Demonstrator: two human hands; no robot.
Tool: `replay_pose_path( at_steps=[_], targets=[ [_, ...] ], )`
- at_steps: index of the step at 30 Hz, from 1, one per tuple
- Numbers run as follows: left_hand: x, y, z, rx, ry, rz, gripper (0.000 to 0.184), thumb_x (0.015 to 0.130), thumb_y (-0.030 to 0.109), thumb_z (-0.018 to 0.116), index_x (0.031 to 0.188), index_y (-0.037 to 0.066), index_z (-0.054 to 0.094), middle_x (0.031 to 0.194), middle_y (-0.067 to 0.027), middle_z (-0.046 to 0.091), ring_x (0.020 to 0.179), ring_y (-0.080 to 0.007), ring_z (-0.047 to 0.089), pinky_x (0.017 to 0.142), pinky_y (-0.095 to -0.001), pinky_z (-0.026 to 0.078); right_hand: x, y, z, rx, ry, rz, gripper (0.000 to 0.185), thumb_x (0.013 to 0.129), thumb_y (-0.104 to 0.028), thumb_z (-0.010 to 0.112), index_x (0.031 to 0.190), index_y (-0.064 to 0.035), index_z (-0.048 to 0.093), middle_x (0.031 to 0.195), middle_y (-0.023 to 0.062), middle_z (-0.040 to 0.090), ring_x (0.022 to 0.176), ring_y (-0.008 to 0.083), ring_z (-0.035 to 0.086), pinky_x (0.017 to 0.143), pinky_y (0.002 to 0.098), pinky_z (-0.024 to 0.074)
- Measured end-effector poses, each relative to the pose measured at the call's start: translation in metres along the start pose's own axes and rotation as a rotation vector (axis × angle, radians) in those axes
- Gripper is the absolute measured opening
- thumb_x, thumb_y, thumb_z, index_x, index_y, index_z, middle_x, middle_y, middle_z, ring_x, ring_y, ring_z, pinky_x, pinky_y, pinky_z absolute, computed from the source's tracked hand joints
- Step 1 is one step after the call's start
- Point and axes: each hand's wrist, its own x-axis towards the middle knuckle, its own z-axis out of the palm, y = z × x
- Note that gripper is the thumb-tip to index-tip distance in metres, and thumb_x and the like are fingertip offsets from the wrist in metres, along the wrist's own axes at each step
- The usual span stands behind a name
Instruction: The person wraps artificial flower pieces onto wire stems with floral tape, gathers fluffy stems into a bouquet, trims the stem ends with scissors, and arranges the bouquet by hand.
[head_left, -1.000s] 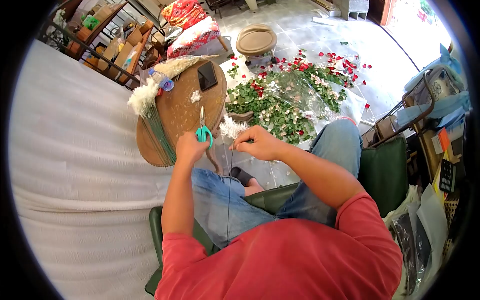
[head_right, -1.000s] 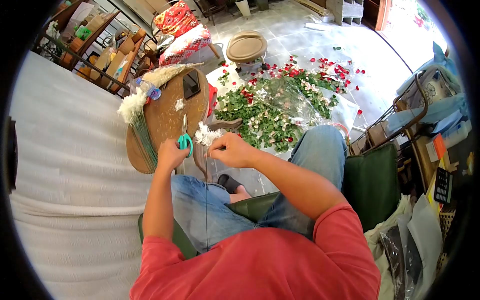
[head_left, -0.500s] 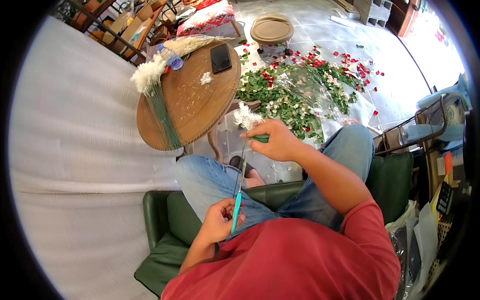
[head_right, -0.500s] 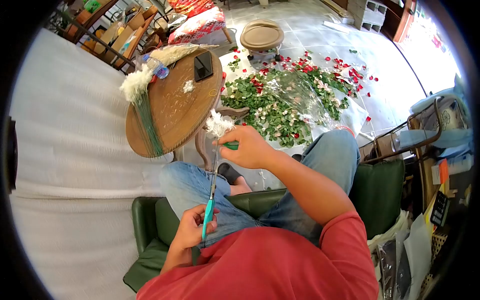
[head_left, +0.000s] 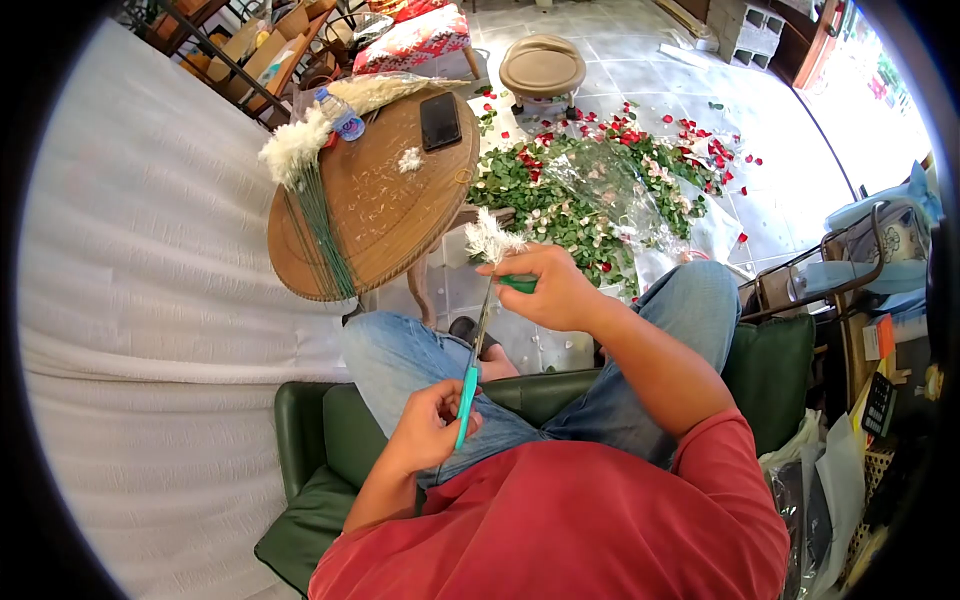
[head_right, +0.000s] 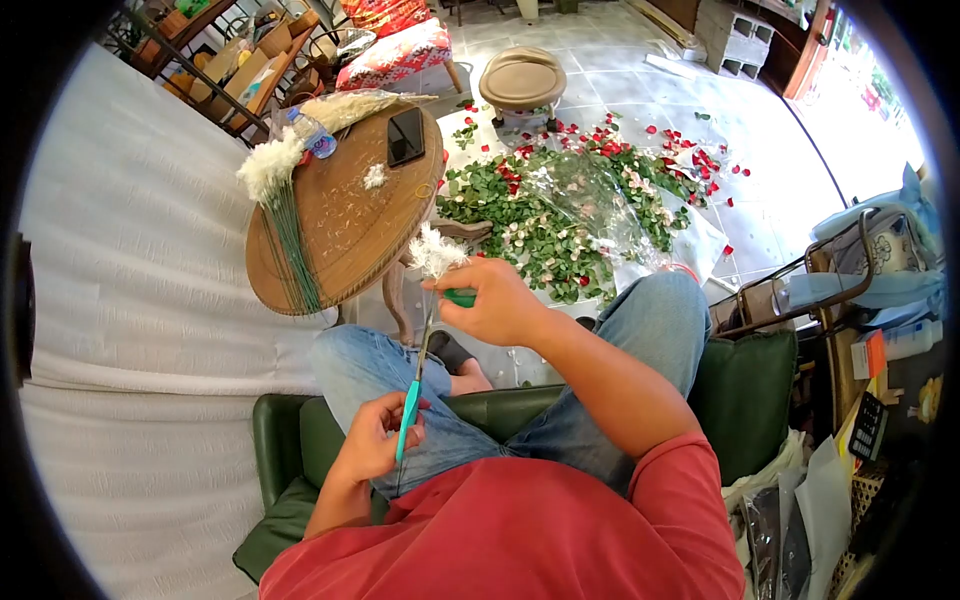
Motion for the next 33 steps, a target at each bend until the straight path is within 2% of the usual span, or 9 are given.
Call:
replay_pose_path(
  at_steps=[7, 17, 19, 22, 24, 27, 31, 33],
  targets=[
    [0.004, 0.000, 0.000, 0.049, -0.004, 0.033, 0.036, 0.077, 0.005, 0.067, 0.111, -0.004, 0.059, 0.080, -0.0014, 0.059, 0.071, -0.0080, 0.054, 0.066, -0.0235, 0.045, -0.001, -0.001, -0.001, 0.014, -0.022, -0.025, 0.032, 0.079, -0.007, 0.064, 0.110, -0.0062, 0.072, 0.085, 0.0092, 0.066, 0.083, 0.0214, 0.060, 0.079, 0.0329, 0.0498],
    [0.005, -0.003, 0.002, 0.119, 0.006, 0.035, 0.038, 0.077, 0.006, 0.067, 0.112, -0.005, 0.059, 0.078, -0.0017, 0.060, 0.070, -0.0085, 0.055, 0.068, -0.0250, 0.045, -0.001, 0.004, 0.002, 0.030, -0.012, 0.000, 0.032, 0.079, -0.006, 0.063, 0.111, -0.0055, 0.071, 0.085, 0.0088, 0.067, 0.081, 0.0191, 0.061, 0.078, 0.0318, 0.0499],
    [0.006, -0.004, 0.003, 0.088, 0.009, 0.046, 0.038, 0.077, 0.006, 0.067, 0.112, -0.005, 0.059, 0.078, -0.0016, 0.060, 0.071, -0.0087, 0.055, 0.069, -0.0254, 0.045, -0.002, 0.003, 0.005, 0.055, 0.019, -0.010, 0.026, 0.078, -0.014, 0.064, 0.101, -0.0063, 0.074, 0.085, 0.0118, 0.070, 0.081, 0.0277, 0.061, 0.080, 0.0367, 0.0495],
    [0.007, 0.000, 0.004, 0.089, 0.017, 0.056, 0.036, 0.079, 0.004, 0.066, 0.113, -0.006, 0.058, 0.077, -0.0020, 0.060, 0.068, -0.0086, 0.054, 0.066, -0.0245, 0.045, -0.002, -0.005, 0.004, 0.104, -0.002, 0.043, 0.026, 0.078, -0.013, 0.064, 0.101, -0.0057, 0.073, 0.090, 0.0134, 0.070, 0.082, 0.0284, 0.063, 0.080, 0.0360, 0.0507],
    [0.006, 0.001, 0.007, -0.017, 0.052, 0.040, 0.024, 0.082, 0.003, 0.068, 0.104, -0.004, 0.061, 0.072, 0.0022, 0.057, 0.065, -0.0051, 0.054, 0.057, -0.0212, 0.044, -0.002, -0.005, 0.003, 0.053, -0.010, 0.037, 0.024, 0.078, -0.012, 0.064, 0.099, -0.0043, 0.073, 0.093, 0.0135, 0.071, 0.083, 0.0280, 0.064, 0.081, 0.0356, 0.0513],
    [0.006, -0.003, 0.004, 0.034, 0.019, 0.019, 0.031, 0.083, 0.000, 0.064, 0.112, -0.008, 0.057, 0.075, -0.0025, 0.059, 0.064, -0.0081, 0.054, 0.059, -0.0225, 0.044, -0.001, -0.001, 0.004, 0.034, -0.016, 0.022, 0.021, 0.077, -0.010, 0.063, 0.094, -0.0017, 0.071, 0.097, 0.0133, 0.071, 0.086, 0.0271, 0.065, 0.083, 0.0351, 0.0518],
    [0.002, -0.004, -0.002, 0.070, 0.019, 0.030, 0.030, 0.082, 0.002, 0.066, 0.110, -0.007, 0.059, 0.076, -0.0031, 0.060, 0.065, -0.0084, 0.055, 0.061, -0.0228, 0.045, 0.000, 0.000, 0.006, 0.085, 0.013, 0.030, 0.015, 0.076, -0.008, 0.063, 0.087, 0.0014, 0.067, 0.100, 0.0124, 0.072, 0.088, 0.0262, 0.067, 0.083, 0.0346, 0.0518],
    [-0.006, 0.006, -0.016, 0.208, -0.032, 0.042, 0.026, 0.083, 0.005, 0.068, 0.106, -0.006, 0.061, 0.076, -0.0034, 0.061, 0.065, -0.0087, 0.056, 0.060, -0.0230, 0.045, -0.001, 0.003, 0.007, 0.100, 0.015, 0.041, 0.017, 0.076, -0.008, 0.063, 0.089, 0.0014, 0.068, 0.099, 0.0123, 0.072, 0.087, 0.0250, 0.067, 0.083, 0.0335, 0.0516]
  ],
)
